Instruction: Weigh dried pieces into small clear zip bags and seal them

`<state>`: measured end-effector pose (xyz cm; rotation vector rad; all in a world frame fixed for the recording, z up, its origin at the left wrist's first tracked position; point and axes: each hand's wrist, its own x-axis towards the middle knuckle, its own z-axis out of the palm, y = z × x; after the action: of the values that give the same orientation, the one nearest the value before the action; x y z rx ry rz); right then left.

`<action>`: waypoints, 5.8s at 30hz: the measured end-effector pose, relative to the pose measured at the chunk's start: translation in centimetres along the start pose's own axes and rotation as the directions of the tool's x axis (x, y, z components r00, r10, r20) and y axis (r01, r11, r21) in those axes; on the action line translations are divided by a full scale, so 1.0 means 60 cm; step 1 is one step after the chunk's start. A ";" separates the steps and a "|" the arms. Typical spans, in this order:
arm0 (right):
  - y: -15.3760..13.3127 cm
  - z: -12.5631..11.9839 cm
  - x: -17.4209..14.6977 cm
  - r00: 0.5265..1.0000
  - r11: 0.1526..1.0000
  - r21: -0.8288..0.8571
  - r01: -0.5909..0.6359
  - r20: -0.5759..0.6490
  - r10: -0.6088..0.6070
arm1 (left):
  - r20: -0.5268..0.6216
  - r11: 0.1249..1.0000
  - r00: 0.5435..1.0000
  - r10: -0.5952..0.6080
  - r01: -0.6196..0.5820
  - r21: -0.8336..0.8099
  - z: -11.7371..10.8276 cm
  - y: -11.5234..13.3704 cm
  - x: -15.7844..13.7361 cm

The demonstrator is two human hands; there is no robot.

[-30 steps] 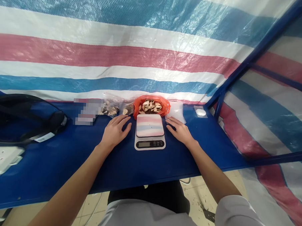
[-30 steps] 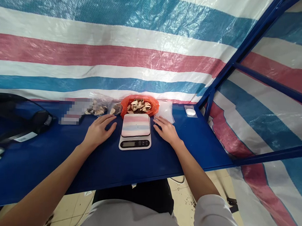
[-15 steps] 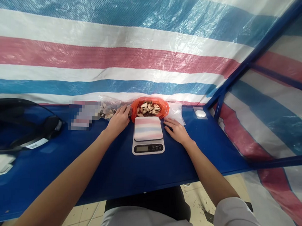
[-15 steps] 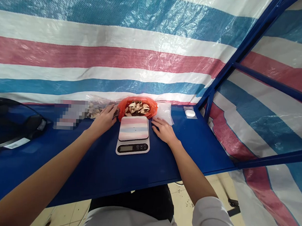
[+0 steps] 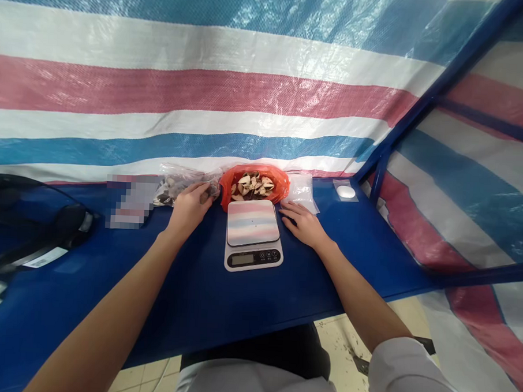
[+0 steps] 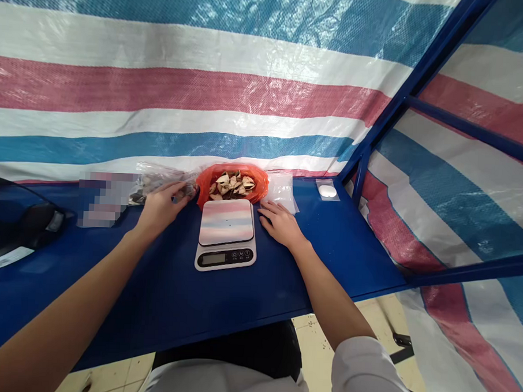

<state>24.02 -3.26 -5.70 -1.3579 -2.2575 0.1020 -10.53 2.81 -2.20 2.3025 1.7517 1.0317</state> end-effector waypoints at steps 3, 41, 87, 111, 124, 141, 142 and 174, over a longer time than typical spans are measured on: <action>-0.001 0.000 0.000 1.000 1.000 -0.014 0.005 0.003 -0.005 | -0.054 0.997 0.997 -0.052 0.049 -0.063 -0.008 0.013 -0.002; -0.116 0.010 0.087 0.899 0.525 0.842 -0.125 -0.127 0.419 | 0.347 -0.004 0.860 -0.374 0.372 -0.928 -0.007 0.118 -0.066; -0.139 -0.045 0.206 0.953 0.418 0.857 -0.302 0.273 0.129 | 0.514 0.448 0.823 -0.242 0.564 -0.693 -0.035 0.115 0.043; -0.131 -0.043 0.211 0.928 0.486 0.790 -0.373 0.325 0.183 | 0.509 0.544 0.845 -0.165 0.508 -0.667 -0.032 0.118 0.043; -0.136 -0.057 0.206 0.954 0.601 0.742 -0.298 0.227 0.193 | 0.421 0.796 0.880 -0.222 0.413 -0.443 -0.069 0.110 0.044; -0.120 -0.065 0.202 0.949 0.622 0.719 -0.310 0.267 0.165 | 0.240 0.959 0.957 -0.163 0.211 -0.191 -0.079 0.120 0.046; -0.119 -0.069 0.202 0.948 0.611 0.727 -0.315 0.273 0.164 | 0.246 0.961 0.956 -0.159 0.207 -0.182 -0.081 0.118 0.047; -0.150 -0.047 0.210 0.990 0.894 0.428 -0.131 0.105 0.095 | 0.355 0.914 0.901 0.252 -0.100 -0.394 -0.034 0.083 0.034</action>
<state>13.25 2.38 4.31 -1.2521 -2.0491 0.6726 -7.27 2.20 2.50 2.2529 1.1031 0.7548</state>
